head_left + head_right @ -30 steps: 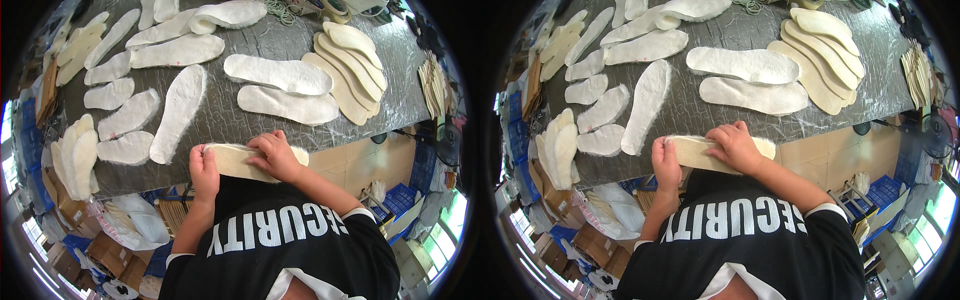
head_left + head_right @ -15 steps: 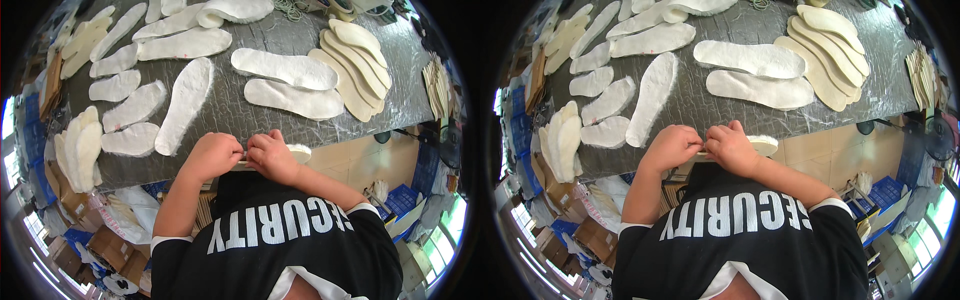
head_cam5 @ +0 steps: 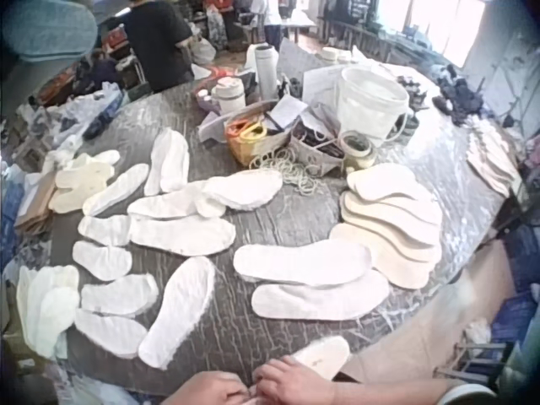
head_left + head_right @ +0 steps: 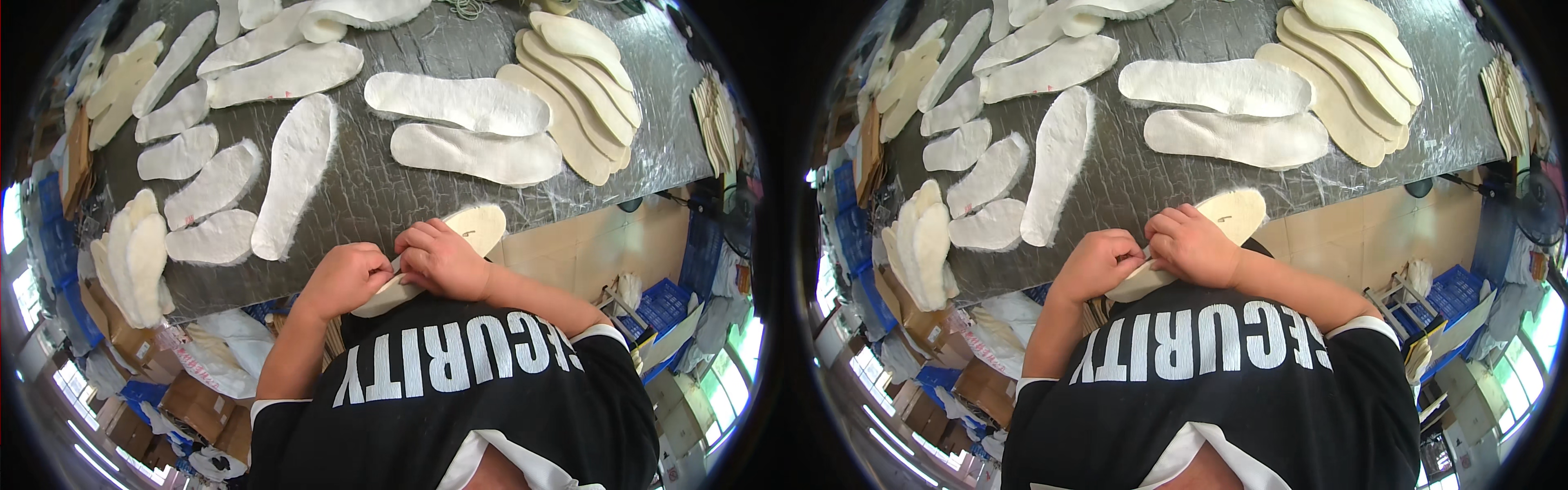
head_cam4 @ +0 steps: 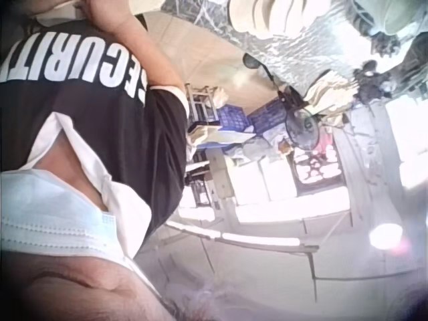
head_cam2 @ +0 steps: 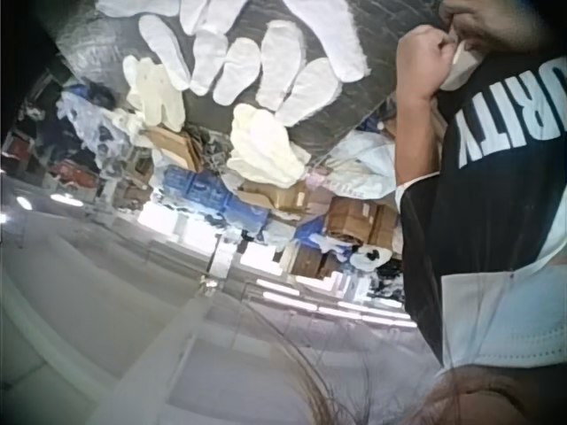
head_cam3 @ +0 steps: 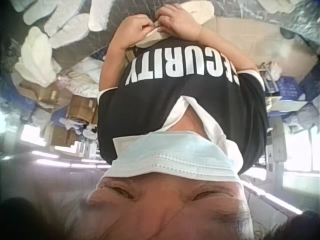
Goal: Picking up and matching different layers of shoe insoles at a workstation.
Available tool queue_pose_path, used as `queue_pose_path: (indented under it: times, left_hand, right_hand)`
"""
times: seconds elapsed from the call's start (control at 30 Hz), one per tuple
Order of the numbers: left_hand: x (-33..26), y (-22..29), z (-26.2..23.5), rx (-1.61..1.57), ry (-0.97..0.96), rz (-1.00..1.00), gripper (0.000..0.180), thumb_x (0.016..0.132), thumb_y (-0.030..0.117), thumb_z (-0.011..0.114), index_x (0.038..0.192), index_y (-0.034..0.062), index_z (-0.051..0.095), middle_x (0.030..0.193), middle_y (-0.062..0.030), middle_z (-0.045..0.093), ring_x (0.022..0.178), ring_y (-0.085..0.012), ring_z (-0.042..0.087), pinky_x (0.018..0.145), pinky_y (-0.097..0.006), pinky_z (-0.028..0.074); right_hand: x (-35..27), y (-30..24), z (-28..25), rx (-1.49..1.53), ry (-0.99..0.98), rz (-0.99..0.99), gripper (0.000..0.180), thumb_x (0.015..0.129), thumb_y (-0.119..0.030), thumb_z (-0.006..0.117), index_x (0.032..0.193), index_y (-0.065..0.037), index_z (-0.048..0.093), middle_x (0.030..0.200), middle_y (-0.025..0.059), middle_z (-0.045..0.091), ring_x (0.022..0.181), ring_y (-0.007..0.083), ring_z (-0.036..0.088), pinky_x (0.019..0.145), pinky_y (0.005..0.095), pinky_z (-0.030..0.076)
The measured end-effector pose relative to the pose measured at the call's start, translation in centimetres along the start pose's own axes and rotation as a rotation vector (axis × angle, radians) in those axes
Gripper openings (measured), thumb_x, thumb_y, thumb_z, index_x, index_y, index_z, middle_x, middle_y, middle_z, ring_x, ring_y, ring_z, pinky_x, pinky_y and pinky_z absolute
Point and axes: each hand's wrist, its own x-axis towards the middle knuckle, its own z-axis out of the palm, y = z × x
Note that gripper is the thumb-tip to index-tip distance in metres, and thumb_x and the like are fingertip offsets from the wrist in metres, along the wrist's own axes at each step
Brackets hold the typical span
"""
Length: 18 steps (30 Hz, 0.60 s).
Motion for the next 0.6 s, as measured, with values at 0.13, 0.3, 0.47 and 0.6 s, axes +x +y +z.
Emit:
queue_pose_path:
  times: [0.13,0.3,0.47,0.6]
  left_hand:
    - [-0.12,0.13,-0.19,-0.141,-0.004,-0.053,0.006,0.077,0.002,0.063,0.081,-0.0008,0.066,0.077,-0.0097,0.062,0.067,-0.0205,0.061,0.061,-0.030,0.047]
    - [-0.30,0.13,-0.33,-0.231,0.023,-0.093,0.007,0.078,0.001,0.062,0.083,-0.0019,0.066,0.078,-0.0099,0.063,0.068,-0.0174,0.060,0.061,-0.028,0.047]
    - [-0.41,0.14,-0.27,-0.255,0.013,-0.108,0.008,0.077,0.001,0.062,0.083,-0.0023,0.067,0.078,-0.0097,0.064,0.068,-0.0169,0.061,0.061,-0.028,0.047]
    - [-0.35,0.32,-0.24,-0.259,-0.025,-0.127,0.008,0.077,0.001,0.062,0.082,-0.0026,0.067,0.077,-0.0096,0.063,0.068,-0.0168,0.061,0.061,-0.028,0.047]
  right_hand:
    - [0.30,0.29,0.11,0.010,-0.005,-0.005,0.023,0.067,-0.022,0.075,0.077,-0.010,0.058,0.094,0.0019,0.059,0.088,0.0201,0.056,0.077,0.0337,0.041]
    - [0.45,0.57,0.03,0.031,-0.015,0.016,0.022,0.068,-0.022,0.074,0.077,-0.011,0.057,0.091,0.0007,0.059,0.088,0.0196,0.056,0.076,0.0335,0.041]
    - [0.44,0.75,0.05,0.039,-0.034,0.018,0.021,0.069,-0.022,0.074,0.077,-0.011,0.058,0.089,0.0007,0.059,0.087,0.0192,0.056,0.076,0.0335,0.040]
    - [0.39,0.83,0.05,0.028,-0.050,0.002,0.021,0.069,-0.023,0.073,0.078,-0.012,0.058,0.086,0.0001,0.058,0.086,0.0189,0.056,0.075,0.0335,0.040]
